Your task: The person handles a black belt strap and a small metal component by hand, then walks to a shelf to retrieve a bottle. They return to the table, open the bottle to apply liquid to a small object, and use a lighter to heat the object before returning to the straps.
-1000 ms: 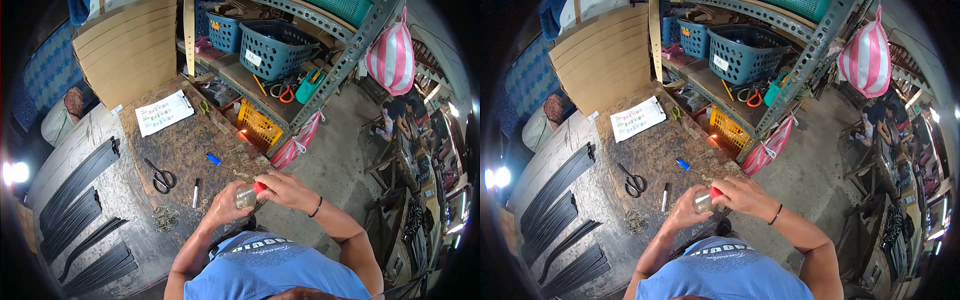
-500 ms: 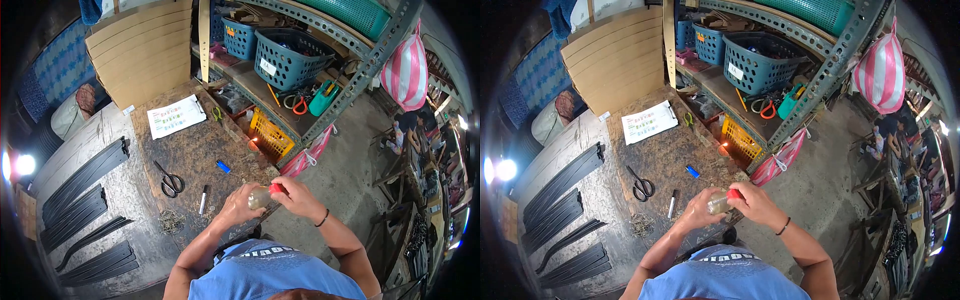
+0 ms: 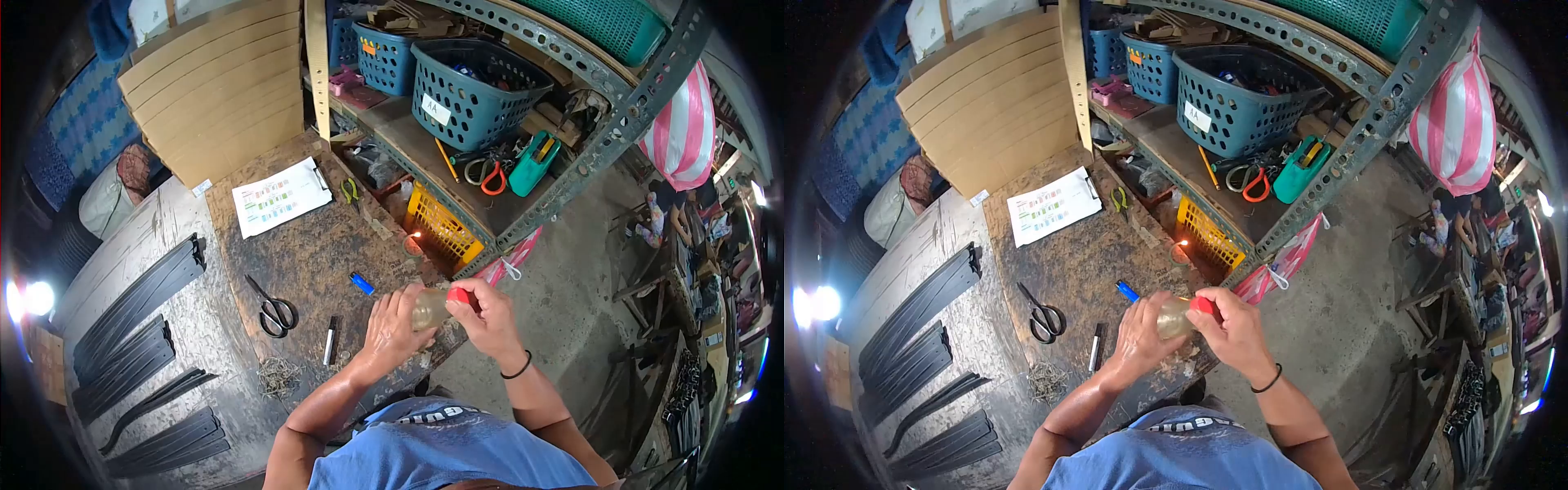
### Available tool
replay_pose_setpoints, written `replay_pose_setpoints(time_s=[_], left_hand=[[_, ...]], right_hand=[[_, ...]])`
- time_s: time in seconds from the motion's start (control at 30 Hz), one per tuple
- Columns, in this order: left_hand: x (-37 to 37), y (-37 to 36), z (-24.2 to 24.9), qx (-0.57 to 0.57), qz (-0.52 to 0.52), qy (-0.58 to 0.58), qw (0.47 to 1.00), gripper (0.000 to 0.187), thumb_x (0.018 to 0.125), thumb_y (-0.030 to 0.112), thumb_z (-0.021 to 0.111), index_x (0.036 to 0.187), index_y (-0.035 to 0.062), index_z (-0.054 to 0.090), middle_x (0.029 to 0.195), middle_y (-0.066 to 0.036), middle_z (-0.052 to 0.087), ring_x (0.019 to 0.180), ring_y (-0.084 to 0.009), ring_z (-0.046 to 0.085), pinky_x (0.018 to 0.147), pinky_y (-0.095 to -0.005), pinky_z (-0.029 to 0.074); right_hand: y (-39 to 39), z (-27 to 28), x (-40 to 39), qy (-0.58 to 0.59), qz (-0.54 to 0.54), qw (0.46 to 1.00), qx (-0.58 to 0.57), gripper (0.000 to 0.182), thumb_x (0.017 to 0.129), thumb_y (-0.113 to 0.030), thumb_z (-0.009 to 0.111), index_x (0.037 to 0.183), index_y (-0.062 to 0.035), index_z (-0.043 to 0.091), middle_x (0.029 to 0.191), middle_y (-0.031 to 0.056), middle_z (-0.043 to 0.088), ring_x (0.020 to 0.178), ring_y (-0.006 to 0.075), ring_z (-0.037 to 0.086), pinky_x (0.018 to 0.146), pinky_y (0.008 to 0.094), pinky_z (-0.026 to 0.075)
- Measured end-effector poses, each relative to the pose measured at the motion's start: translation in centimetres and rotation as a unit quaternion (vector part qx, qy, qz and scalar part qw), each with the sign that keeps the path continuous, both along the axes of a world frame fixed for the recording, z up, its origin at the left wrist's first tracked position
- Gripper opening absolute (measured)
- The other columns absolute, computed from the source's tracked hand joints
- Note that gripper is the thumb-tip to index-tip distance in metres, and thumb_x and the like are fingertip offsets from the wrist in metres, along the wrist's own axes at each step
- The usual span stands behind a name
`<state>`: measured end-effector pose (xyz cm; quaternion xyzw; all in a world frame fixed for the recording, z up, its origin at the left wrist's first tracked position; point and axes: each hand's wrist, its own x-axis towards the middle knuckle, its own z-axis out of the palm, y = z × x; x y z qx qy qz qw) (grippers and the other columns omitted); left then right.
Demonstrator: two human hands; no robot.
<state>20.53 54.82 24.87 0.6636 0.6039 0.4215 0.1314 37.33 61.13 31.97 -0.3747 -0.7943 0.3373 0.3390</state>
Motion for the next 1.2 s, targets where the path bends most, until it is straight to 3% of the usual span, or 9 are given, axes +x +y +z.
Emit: replay_pose_setpoints(time_s=[0.3, 0.4, 0.57, 0.73, 0.8, 0.93, 1.0, 1.07, 1.2], left_hand=[[-4.0, 8.2, 0.3, 0.103, 0.071, 0.105, 0.987, 0.075, 0.068, 0.016, 0.079, 0.132, 0.002, 0.043, 0.115, -0.017, 0.057, 0.101, -0.0352, 0.055, 0.087, -0.0449, 0.043], [-7.0, 12.2, 1.0, 0.112, 0.082, 0.072, 0.988, 0.081, 0.067, 0.022, 0.086, 0.133, 0.0021, 0.043, 0.121, -0.019, 0.057, 0.109, -0.0373, 0.058, 0.092, -0.0459, 0.047], [-12.9, 22.3, 6.6, 0.072, 0.072, -0.208, 0.973, 0.081, 0.069, 0.03, 0.085, 0.133, 0.0014, 0.044, 0.115, -0.019, 0.064, 0.102, -0.0292, 0.064, 0.09, -0.0408, 0.051], [-18.4, 36.8, 6.6, 0.132, 0.108, -0.25, 0.953, 0.084, 0.069, 0.031, 0.086, 0.134, -0.0027, 0.044, 0.122, -0.02, 0.059, 0.113, -0.0267, 0.058, 0.096, -0.0365, 0.046], [-19.3, 42.1, 5.3, 0.162, 0.121, -0.229, 0.952, 0.084, 0.069, 0.029, 0.086, 0.134, -0.0035, 0.044, 0.122, -0.02, 0.059, 0.114, -0.0275, 0.057, 0.096, -0.0363, 0.046], [-18.9, 49.2, 2.5, 0.141, 0.185, -0.21, 0.95, 0.08, 0.067, 0.024, 0.086, 0.131, -0.0016, 0.047, 0.119, -0.017, 0.061, 0.109, -0.0296, 0.059, 0.093, -0.0371, 0.047], [-18.5, 51.5, 1.9, 0.165, 0.2, -0.209, 0.943, 0.075, 0.067, 0.023, 0.086, 0.129, 0.0006, 0.049, 0.115, -0.015, 0.062, 0.106, -0.0293, 0.06, 0.091, -0.0372, 0.048], [-18.4, 52.8, 1.6, 0.122, 0.038, -0.466, 0.876, 0.066, 0.071, 0.022, 0.084, 0.124, 0.0052, 0.048, 0.107, -0.014, 0.066, 0.101, -0.027, 0.063, 0.088, -0.0355, 0.05], [-19.5, 53.4, -1.2, 0.091, 0.066, -0.31, 0.944, 0.082, 0.078, 0.034, 0.079, 0.143, 0.0107, 0.034, 0.121, -0.015, 0.063, 0.116, -0.0294, 0.059, 0.097, -0.0365, 0.046]], right_hand=[[6.5, -1.8, -5.7, 0.127, -0.113, 0.983, -0.069, 0.028, 0.087, -0.014, 0.072, 0.107, 0.0009, 0.059, 0.08, -0.0008, 0.06, 0.07, 0.0027, 0.05, 0.06, 0.0207, 0.043], [7.4, -1.6, -5.4, 0.127, -0.032, 0.99, -0.048, 0.08, 0.08, -0.025, 0.078, 0.142, 0.0005, 0.034, 0.099, 0.0093, 0.057, 0.063, 0.0095, 0.051, 0.059, 0.0242, 0.045], [6.1, -4.0, 0.3, -0.087, 0.125, 0.986, 0.067, 0.072, 0.084, -0.032, 0.074, 0.14, -0.0008, 0.041, 0.115, 0.0192, 0.057, 0.09, 0.0322, 0.062, 0.076, 0.0409, 0.051], [3.1, -9.8, 6.4, -0.206, 0.097, 0.966, -0.123, 0.062, 0.084, -0.031, 0.074, 0.135, -0.0048, 0.051, 0.106, 0.0173, 0.061, 0.076, 0.0272, 0.064, 0.068, 0.0344, 0.052], [2.3, -9.8, 7.7, -0.236, 0.051, 0.939, -0.246, 0.064, 0.089, -0.043, 0.065, 0.136, -0.0025, 0.049, 0.12, 0.0208, 0.059, 0.107, 0.0395, 0.058, 0.087, 0.0464, 0.049], [1.5, -12.4, 11.1, -0.198, 0.017, 0.957, -0.211, 0.056, 0.09, -0.044, 0.064, 0.118, 0.0035, 0.058, 0.11, 0.0185, 0.063, 0.097, 0.0353, 0.062, 0.077, 0.046, 0.052], [1.3, -12.0, 11.9, -0.255, -0.031, 0.95, -0.176, 0.047, 0.086, -0.037, 0.071, 0.12, -0.0076, 0.059, 0.101, 0.0102, 0.064, 0.07, 0.0228, 0.062, 0.065, 0.033, 0.05], [0.4, -13.6, 13.1, -0.223, -0.041, 0.965, -0.132, 0.043, 0.089, -0.03, 0.069, 0.123, -0.0051, 0.058, 0.095, 0.0112, 0.064, 0.072, 0.0213, 0.06, 0.065, 0.0344, 0.049], [0.1, -14.2, 15.2, -0.101, -0.044, 0.983, -0.144, 0.042, 0.09, -0.019, 0.069, 0.125, -0.0013, 0.057, 0.094, 0.0156, 0.065, 0.075, 0.0232, 0.059, 0.066, 0.0367, 0.049]])
